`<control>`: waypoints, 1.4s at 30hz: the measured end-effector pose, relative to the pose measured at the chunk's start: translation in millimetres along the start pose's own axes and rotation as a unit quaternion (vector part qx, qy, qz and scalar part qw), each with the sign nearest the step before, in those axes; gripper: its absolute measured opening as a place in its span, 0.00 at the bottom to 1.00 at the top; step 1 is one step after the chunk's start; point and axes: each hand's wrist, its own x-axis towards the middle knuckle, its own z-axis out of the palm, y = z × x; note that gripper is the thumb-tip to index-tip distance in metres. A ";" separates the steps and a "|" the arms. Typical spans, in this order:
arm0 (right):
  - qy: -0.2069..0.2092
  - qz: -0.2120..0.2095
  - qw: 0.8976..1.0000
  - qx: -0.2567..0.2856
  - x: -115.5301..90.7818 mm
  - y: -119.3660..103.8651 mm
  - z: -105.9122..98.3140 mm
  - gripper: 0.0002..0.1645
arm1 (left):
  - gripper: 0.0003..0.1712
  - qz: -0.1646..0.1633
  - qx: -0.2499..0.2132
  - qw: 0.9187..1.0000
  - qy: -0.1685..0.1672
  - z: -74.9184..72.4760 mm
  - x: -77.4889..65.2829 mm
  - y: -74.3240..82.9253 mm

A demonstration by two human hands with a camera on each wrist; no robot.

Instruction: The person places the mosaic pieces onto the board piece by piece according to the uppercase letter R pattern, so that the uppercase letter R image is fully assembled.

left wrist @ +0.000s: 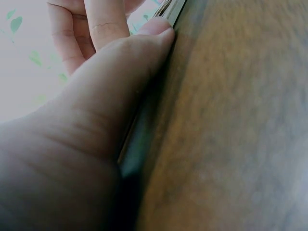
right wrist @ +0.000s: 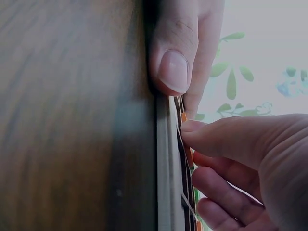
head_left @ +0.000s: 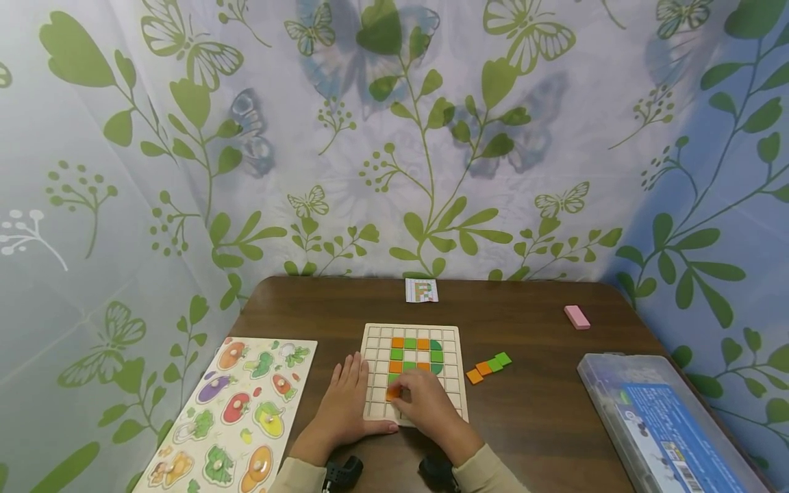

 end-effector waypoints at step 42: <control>0.102 0.021 0.994 -0.037 -11.9 27.8 -20.6 0.10 | 0.80 -0.005 -0.005 1.000 -0.001 3.3 -0.8 -1.9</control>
